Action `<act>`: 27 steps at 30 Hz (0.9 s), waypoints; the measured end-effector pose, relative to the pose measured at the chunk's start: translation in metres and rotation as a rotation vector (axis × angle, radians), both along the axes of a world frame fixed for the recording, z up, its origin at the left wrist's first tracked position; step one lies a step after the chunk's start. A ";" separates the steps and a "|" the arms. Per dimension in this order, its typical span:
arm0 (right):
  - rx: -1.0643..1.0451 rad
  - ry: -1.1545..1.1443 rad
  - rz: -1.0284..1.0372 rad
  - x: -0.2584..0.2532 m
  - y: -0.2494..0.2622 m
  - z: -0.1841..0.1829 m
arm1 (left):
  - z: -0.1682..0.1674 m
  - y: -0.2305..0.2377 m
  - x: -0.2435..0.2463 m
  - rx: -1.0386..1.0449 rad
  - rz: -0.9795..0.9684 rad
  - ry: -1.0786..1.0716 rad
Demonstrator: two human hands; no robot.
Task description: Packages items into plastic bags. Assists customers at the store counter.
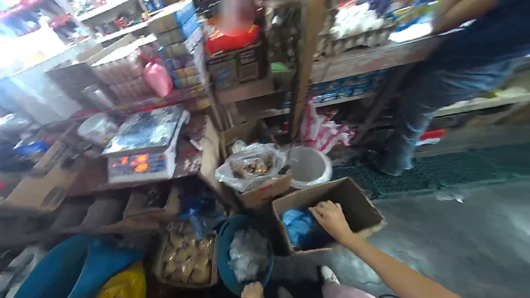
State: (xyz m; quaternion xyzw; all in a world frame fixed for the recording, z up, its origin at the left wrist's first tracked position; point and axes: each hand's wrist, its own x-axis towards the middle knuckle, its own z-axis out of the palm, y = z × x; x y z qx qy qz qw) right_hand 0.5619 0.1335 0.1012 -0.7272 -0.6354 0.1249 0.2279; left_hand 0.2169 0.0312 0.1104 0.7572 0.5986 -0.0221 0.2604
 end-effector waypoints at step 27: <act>0.601 0.355 -0.993 0.671 -0.167 0.139 | 0.110 0.172 0.832 0.129 -0.707 -0.774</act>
